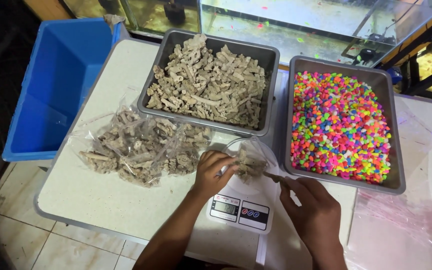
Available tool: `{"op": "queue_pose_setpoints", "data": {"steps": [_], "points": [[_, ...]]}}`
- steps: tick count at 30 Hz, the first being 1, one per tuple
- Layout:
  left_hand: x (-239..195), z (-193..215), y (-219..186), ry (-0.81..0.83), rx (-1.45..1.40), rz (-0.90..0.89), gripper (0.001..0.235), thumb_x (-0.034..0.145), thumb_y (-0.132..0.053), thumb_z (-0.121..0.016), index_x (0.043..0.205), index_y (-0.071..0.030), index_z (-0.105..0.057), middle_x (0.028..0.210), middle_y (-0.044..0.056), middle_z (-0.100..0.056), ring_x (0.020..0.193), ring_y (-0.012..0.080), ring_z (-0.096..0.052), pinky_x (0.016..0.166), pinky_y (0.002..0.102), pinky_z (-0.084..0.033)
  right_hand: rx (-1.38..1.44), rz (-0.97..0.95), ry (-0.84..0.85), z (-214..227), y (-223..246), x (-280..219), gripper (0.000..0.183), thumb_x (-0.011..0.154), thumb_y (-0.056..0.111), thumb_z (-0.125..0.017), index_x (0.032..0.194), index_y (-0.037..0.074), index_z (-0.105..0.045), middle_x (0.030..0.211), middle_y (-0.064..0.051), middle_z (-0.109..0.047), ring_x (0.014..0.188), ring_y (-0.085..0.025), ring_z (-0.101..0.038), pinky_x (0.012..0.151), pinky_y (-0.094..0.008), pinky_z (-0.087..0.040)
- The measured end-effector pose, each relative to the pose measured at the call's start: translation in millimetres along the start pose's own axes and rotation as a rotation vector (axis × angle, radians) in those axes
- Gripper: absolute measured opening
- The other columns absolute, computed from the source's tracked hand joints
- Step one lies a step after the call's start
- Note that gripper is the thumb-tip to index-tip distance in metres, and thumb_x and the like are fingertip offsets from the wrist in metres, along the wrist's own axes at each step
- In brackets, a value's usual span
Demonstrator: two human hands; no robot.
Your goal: The person weighs aquarium ceramic rings on a digital scale and places them into small plastic bags, repeating the process with multiple bags.
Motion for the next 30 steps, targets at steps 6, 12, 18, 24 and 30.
{"op": "queue_pose_setpoints", "data": {"steps": [6,12,18,24,30], "points": [[-1.8,-2.2,0.6,0.059,-0.056,0.068,0.008,0.096,-0.015,-0.071,0.098,-0.008,-0.071,0.097,0.005,-0.073,0.092,0.0217,-0.065,0.084,0.036,-0.047,-0.094,0.008,0.05,-5.1,2.5,10.8,0.011,0.09,0.014,-0.08,0.1,0.012,-0.077,0.092,-0.002,-0.069,0.076,-0.019,-0.066,0.052,-0.035,-0.047],[-10.1,-6.1,6.3,0.141,-0.106,0.171,0.019,0.105,-0.025,-0.056,0.102,-0.009,-0.066,0.105,0.008,-0.071,0.1,0.0258,-0.067,0.088,0.039,-0.045,-0.067,0.035,0.083,-6.8,17.6,24.5,0.011,0.088,0.012,-0.078,0.098,0.015,-0.075,0.089,-0.001,-0.068,0.07,-0.022,-0.064,0.049,-0.037,-0.046],[-14.8,-8.7,12.1,0.176,-0.14,0.189,0.013,0.104,-0.018,-0.054,0.102,-0.008,-0.062,0.107,0.009,-0.07,0.103,0.0264,-0.066,0.09,0.038,-0.047,-0.078,0.057,0.149,-19.4,24.3,34.0,0.007,0.09,0.013,-0.076,0.096,0.01,-0.074,0.086,-0.004,-0.065,0.061,-0.023,-0.061,0.044,-0.036,-0.042],[-17.5,-10.3,14.4,0.183,-0.148,0.212,0.009,0.102,-0.014,-0.054,0.104,-0.009,-0.061,0.111,0.007,-0.07,0.106,0.0254,-0.066,0.091,0.039,-0.046,-0.083,-0.014,0.121,-23.6,16.9,33.8,0.005,0.09,0.014,-0.075,0.094,0.013,-0.073,0.086,-0.004,-0.067,0.065,-0.024,-0.064,0.046,-0.038,-0.044],[-15.6,-11.3,13.8,0.166,-0.155,0.202,0.017,0.106,-0.02,-0.049,0.101,-0.008,-0.061,0.109,0.009,-0.071,0.102,0.0258,-0.067,0.089,0.039,-0.047,-0.118,-0.05,0.033,-11.1,13.8,37.3,0.007,0.09,0.012,-0.078,0.097,0.014,-0.076,0.088,-0.002,-0.069,0.073,-0.021,-0.064,0.049,-0.036,-0.044]]}}
Point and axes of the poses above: each hand's wrist, its own x-axis towards the middle knuckle, its own z-axis out of the back of the hand, y = z × x, the point moved 3 cm from there along x, towards the middle knuckle
